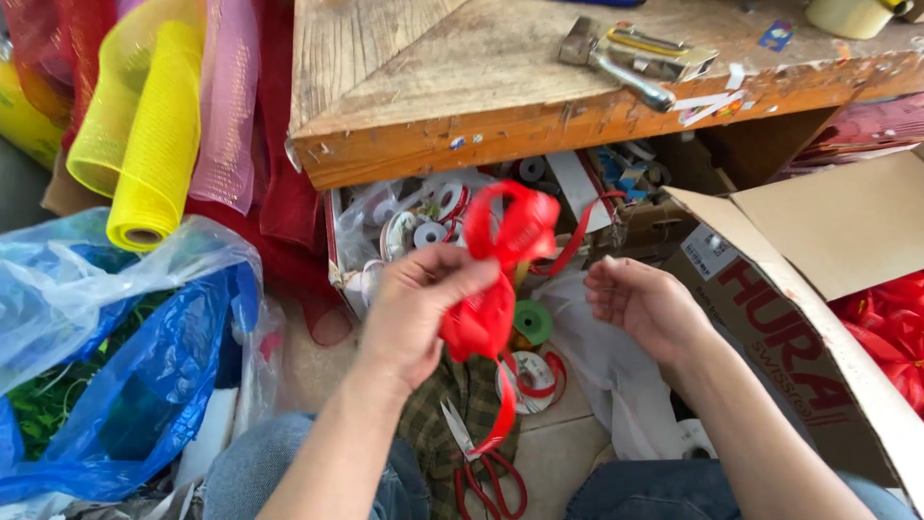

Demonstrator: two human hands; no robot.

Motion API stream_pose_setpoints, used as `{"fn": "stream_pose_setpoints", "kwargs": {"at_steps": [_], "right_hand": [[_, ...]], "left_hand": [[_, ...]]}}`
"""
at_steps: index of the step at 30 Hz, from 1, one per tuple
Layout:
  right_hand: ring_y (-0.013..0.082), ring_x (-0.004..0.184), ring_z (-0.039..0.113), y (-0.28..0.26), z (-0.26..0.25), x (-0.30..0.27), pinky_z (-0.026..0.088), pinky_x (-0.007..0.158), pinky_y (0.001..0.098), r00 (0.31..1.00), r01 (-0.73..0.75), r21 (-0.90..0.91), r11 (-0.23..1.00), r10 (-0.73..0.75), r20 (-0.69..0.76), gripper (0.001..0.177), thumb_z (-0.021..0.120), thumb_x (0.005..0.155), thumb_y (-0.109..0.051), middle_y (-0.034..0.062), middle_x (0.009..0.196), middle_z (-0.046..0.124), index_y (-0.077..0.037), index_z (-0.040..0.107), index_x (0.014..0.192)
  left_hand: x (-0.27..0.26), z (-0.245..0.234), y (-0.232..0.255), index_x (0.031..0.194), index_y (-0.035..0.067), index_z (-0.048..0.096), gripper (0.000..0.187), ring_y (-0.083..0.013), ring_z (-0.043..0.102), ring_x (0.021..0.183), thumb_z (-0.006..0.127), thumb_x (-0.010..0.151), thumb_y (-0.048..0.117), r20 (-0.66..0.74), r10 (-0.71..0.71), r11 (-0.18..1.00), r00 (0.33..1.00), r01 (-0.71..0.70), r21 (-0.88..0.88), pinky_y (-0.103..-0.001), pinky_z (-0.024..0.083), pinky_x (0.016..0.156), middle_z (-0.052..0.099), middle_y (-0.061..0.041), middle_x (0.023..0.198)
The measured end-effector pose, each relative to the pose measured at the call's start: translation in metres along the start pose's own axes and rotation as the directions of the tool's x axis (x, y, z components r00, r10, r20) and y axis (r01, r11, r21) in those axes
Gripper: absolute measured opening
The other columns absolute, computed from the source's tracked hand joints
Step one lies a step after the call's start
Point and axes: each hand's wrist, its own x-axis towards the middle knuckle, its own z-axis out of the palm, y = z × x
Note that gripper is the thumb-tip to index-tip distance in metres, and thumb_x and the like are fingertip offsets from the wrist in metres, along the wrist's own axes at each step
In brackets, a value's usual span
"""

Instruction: Tying red ribbons into decorative bows and cutting them with scissors at a workbench.

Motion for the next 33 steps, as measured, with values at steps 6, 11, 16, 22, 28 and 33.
{"fn": "stream_pose_setpoints", "kwargs": {"at_steps": [6,11,16,22,28,33], "right_hand": [[0.0314,0.102,0.074,0.124,0.008,0.081,0.060,0.089,0.0417,0.959,-0.283,-0.604,0.745,0.207,-0.193,0.036,0.049,0.099,-0.002,0.0203,0.119,0.076,0.000,0.071,0.128],[0.0235,0.103,0.070,0.319,-0.015,0.182,0.053,0.086,0.0377,0.981,-0.161,-0.909,0.384,0.160,-0.107,0.038,0.061,0.079,-0.021,0.0048,0.110,0.076,-0.020,0.077,0.114],[0.0253,0.054,0.073,0.348,0.015,0.202,0.056,0.050,0.0379,0.954,-0.181,-0.915,0.362,0.290,-0.074,0.024,0.050,0.092,-0.016,0.0101,0.076,0.078,-0.012,0.073,0.100],[0.0294,0.084,0.072,0.348,0.025,0.199,0.052,0.064,0.0426,0.904,-0.385,-0.879,0.280,0.305,-0.299,0.017,0.061,0.092,-0.020,0.0140,0.093,0.074,-0.005,0.069,0.089],[0.0219,0.107,0.076,0.312,0.028,0.171,0.059,0.092,0.0364,0.954,-0.290,-0.801,0.524,0.228,-0.197,0.033,0.064,0.097,-0.018,0.0071,0.124,0.079,-0.016,0.079,0.126],[0.0171,0.065,0.058,0.266,0.034,0.143,0.037,0.052,0.0293,0.944,-0.143,-0.068,0.987,0.115,-0.308,0.010,0.080,0.082,0.003,0.0103,0.079,0.074,-0.003,0.078,0.090]], "left_hand": [[-0.022,0.004,0.038,0.088,-0.001,0.072,0.014,-0.0305,0.072,0.075,0.082,0.079,-0.004,-0.273,0.022,0.999,0.962,-0.033,-0.036,-0.042,0.063,0.070,0.072,-0.017,0.082],[-0.029,-0.002,0.053,0.088,-0.009,0.071,0.012,-0.0306,0.063,0.068,0.081,0.082,-0.008,-0.434,-0.018,0.999,0.901,0.032,0.026,-0.040,0.054,0.065,0.066,-0.021,0.077],[-0.022,-0.020,0.040,0.087,-0.016,0.073,0.014,-0.0306,0.057,0.060,0.085,0.080,-0.015,-0.593,-0.079,0.997,0.801,0.077,-0.028,-0.039,0.048,0.055,0.063,-0.025,0.070],[-0.011,-0.038,0.031,0.085,-0.016,0.072,0.013,-0.0367,0.069,0.060,0.083,0.078,-0.014,-0.602,-0.040,0.999,0.798,0.010,-0.053,-0.043,0.054,0.052,0.077,-0.033,0.074],[-0.015,-0.023,0.034,0.083,-0.012,0.071,0.015,-0.0391,0.075,0.063,0.084,0.075,-0.014,-0.550,0.061,0.994,0.833,-0.100,-0.040,-0.040,0.057,0.057,0.073,-0.030,0.069],[-0.010,-0.024,0.029,0.087,-0.012,0.074,0.010,-0.0322,0.073,0.067,0.082,0.081,-0.010,-0.459,0.084,0.993,0.885,-0.113,-0.036,-0.037,0.057,0.061,0.077,-0.027,0.075]]}}
